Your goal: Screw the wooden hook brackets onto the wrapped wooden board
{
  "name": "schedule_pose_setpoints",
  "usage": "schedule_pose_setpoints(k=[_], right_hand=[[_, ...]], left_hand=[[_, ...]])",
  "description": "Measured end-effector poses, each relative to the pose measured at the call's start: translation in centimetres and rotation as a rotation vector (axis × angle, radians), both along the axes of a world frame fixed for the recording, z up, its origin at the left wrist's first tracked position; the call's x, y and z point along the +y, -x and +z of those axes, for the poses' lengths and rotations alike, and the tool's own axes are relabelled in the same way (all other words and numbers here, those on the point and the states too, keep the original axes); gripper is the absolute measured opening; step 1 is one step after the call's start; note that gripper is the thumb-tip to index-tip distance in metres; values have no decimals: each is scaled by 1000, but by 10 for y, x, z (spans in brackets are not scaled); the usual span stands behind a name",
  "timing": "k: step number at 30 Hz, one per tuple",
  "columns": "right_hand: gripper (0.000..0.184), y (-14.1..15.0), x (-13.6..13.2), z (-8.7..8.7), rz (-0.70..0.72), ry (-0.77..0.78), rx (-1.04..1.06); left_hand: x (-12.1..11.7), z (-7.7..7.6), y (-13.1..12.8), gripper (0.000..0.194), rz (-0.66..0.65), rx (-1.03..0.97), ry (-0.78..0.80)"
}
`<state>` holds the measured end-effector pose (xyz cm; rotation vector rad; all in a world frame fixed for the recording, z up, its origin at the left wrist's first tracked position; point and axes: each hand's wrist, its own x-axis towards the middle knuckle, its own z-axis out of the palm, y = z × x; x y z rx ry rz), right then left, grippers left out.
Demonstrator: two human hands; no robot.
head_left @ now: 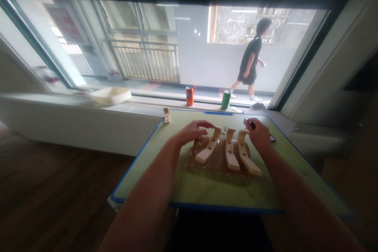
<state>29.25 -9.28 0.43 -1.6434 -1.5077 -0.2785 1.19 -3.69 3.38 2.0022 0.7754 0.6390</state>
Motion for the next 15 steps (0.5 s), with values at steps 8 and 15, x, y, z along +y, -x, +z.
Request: schedule_pose_setpoints(k=[8,15], right_hand=[[24,10,-4,2,64,12,-3],[22,10,-3,-5,115,60,-1]], left_hand=[[-23,-4,-25,59,-82,-122,68],[-11,-18,-32,32,107,-82,-197]])
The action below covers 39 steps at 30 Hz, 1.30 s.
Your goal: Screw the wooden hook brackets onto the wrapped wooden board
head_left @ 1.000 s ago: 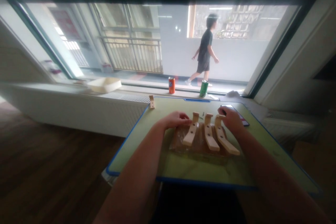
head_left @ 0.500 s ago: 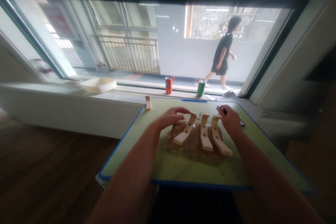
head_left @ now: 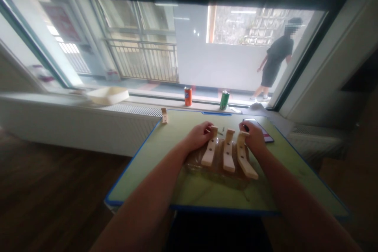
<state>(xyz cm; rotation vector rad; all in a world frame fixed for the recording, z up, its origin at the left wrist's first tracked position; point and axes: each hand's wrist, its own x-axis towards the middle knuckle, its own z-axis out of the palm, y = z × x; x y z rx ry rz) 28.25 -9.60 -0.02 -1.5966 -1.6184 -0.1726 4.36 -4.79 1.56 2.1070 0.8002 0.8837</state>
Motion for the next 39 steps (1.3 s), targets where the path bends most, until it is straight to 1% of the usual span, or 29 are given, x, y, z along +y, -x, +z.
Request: schedule_pose_setpoints(k=[2,6,9,11,12,14,16,18,20,22,24,26,28,32,36,39], right_hand=[[23,1,0,1,3,4,11],[24,2,2,-1,20,20,30],[26,2,4,-5,26,43,49],[27,0,5,-6,34,59,58],[27,0,5,-7,38,63,59],[26,-1,4,-6,41,64,59],[25,0,4,-5,39,59,58],[26,1,4,-5,31,54,61],[28,1,5,-7,6,40,76],[32,-1,7,-9,-31,18,99],[36,-4,7,-9,-75,-11,120],[34,-8,7,-6,-119,-42,137],[33,-10,6,-3,-158,-72,150],[30,-8,4,1,-177,-96,157],[29,-2,3,0,-158,-90,148],[30,0,2,3,-170,-105,148]], left_hand=[[1,1,1,31,0,15,-17],[0,3,1,30,-43,11,-6],[0,0,0,33,-69,-2,3],[2,-3,0,39,-75,-13,20],[4,-4,0,43,-59,-19,31],[7,-6,-1,48,16,-26,56],[9,-5,-1,45,91,18,50],[10,-3,0,37,102,147,2],[9,-1,1,32,80,275,-47],[8,-1,1,32,94,324,-65],[8,-3,1,33,161,341,-75],[8,-6,1,34,240,362,-92],[8,-7,1,32,289,370,-111],[9,-6,1,25,308,347,-145],[10,-8,1,25,345,319,-150],[10,-10,2,23,389,303,-164]])
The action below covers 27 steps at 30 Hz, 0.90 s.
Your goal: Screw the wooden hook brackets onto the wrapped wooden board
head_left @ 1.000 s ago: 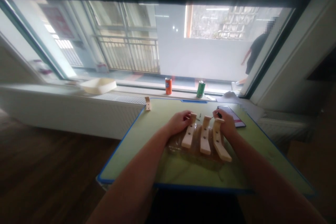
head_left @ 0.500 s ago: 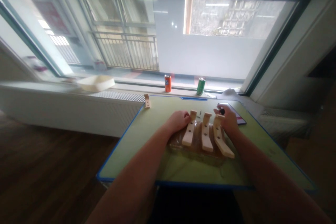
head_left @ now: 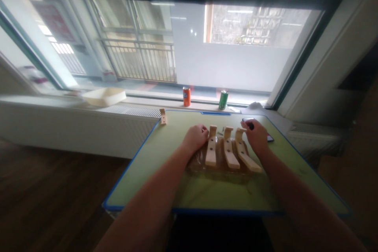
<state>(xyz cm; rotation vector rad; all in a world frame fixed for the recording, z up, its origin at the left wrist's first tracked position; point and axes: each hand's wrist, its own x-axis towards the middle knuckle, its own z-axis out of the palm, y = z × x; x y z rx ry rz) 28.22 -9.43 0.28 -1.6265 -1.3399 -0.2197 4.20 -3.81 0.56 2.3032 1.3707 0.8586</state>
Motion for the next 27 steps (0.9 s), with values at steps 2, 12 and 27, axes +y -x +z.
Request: schedule_pose_setpoints(k=[2,12,27], right_hand=[[31,1,-3,5,-23,-26,-3],[19,9,-34,46,56,-167,-322],[17,83,-49,120,729,194,-518]], left_hand=[[-2,2,1,22,46,-11,-28],[-17,34,11,44,-130,-463,-446],[-43,59,23,37,-514,-467,-159]])
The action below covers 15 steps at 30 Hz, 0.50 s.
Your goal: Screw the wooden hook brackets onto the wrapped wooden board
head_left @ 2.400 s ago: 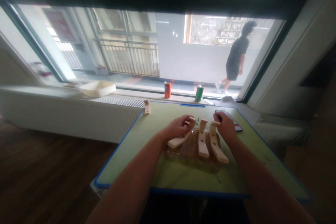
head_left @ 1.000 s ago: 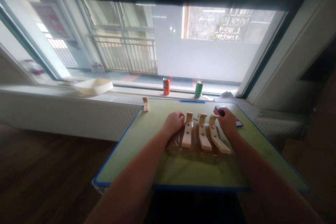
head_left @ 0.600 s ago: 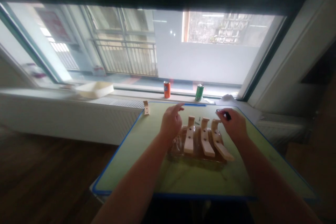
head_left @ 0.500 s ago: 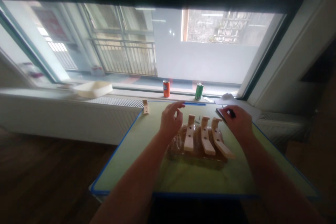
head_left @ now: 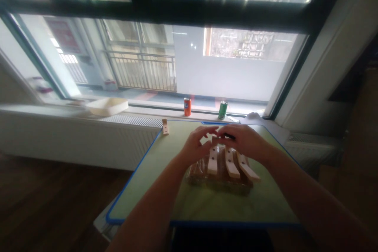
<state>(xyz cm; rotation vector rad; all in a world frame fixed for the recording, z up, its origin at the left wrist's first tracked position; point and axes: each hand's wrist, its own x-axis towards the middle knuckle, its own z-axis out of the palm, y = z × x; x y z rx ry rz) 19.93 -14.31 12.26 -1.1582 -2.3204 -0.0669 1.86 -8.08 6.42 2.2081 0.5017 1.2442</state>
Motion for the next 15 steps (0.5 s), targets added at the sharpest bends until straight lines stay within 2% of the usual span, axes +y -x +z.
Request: schedule_pose_setpoints(k=[7,10,12,15], right_hand=[[16,9,26,16,54,193,81],[18,7,29,29,37,238,90],[18,3,22,37,8,163,227],[13,-8,3,44,43,98,517]], left_hand=[[-3,3,-1,21,176,79,-34],[5,-1,0,19,203,74,62],[13,-5,1,19,141,34,211],[22,-12,5,18,-90,30,453]])
